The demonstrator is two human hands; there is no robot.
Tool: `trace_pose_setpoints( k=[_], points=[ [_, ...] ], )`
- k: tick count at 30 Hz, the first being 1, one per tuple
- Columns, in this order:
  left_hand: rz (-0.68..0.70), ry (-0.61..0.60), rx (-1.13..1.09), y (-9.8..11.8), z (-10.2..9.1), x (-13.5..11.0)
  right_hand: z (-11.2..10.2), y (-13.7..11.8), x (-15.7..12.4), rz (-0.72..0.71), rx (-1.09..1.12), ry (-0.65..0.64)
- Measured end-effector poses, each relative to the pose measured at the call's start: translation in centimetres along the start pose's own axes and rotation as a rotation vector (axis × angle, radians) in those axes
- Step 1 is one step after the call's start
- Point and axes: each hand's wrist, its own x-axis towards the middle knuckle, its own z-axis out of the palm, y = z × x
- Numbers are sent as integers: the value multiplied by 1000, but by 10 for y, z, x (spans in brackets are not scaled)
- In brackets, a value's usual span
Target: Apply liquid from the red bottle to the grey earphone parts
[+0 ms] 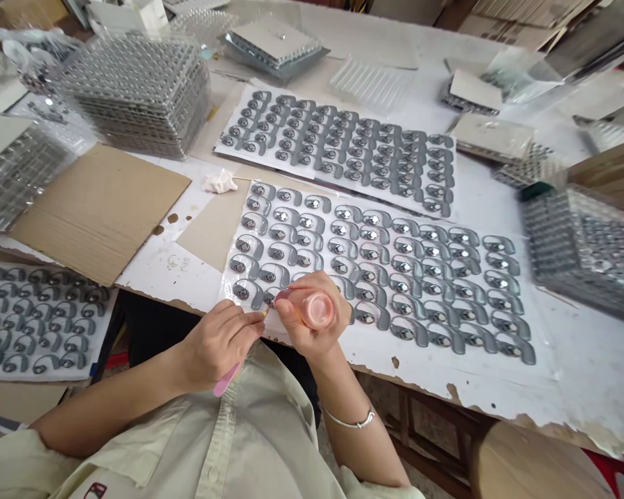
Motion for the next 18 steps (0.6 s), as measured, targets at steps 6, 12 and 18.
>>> trace_pose_setpoints(
  k=[6, 12, 18],
  points=[
    [-15, -24, 13, 1, 1, -2, 2, -1, 1, -30, -22, -1],
    [-22, 10, 23, 1, 0, 0, 1, 0, 0, -16, -35, 11],
    [-22, 22, 17, 2, 0, 1, 1, 1, -1, -22, 7, 10]
  ],
)
